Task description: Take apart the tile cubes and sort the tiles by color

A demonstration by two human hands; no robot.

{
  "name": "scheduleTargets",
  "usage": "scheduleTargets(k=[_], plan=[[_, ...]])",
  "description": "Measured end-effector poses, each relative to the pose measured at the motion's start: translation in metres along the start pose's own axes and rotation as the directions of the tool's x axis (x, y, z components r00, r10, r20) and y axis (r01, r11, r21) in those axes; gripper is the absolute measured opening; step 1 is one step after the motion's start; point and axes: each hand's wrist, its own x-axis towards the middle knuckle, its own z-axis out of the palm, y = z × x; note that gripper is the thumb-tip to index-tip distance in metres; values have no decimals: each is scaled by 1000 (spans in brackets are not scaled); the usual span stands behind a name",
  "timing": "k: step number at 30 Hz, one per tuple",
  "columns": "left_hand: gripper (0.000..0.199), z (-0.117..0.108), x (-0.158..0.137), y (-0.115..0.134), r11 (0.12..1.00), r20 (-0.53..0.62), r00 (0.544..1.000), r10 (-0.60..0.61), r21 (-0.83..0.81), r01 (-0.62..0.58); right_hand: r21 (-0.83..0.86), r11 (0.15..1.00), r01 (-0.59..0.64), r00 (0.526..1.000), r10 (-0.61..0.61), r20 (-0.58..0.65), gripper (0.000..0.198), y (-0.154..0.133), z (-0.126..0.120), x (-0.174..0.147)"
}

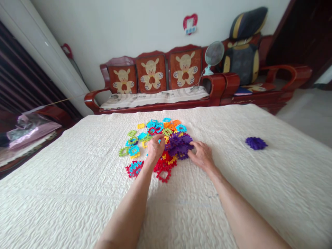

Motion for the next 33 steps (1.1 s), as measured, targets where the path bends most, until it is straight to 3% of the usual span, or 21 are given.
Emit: scheduleTargets(k=[3, 7, 11, 15, 19, 22, 33], plan=[[26, 3, 2, -13, 993, -34, 997, 68, 97, -64, 56, 998, 12, 999, -10, -39, 29, 1, 1, 0], [26, 16, 7, -28, 971, 10, 984, 177, 159, -177, 153, 988, 28, 994, -12, -106, 23, 5, 2, 2], [24, 28, 6, -37, 952, 34, 970, 242, 183, -245, 194, 980, 50, 991, -24, -132, 35, 9, 4, 5], [24, 31, 7, -39, 952, 31, 972, 234, 197, -235, 175, 985, 6, 995, 11, -97, 52, 12, 6, 4], [25, 30, 10, -42, 954, 32, 975, 219, 202, -221, 140, 990, -29, 1000, 28, 10, 54, 9, 5, 1], [27, 27, 10, -42, 954, 36, 977, 210, 210, -213, 131, 991, 11, 997, -22, 79, 51, 5, 2, 0], [30, 18, 15, -35, 988, -11, 992, 123, 90, -122, 293, 944, 150, 976, -189, 110, 40, -19, -1, -2]])
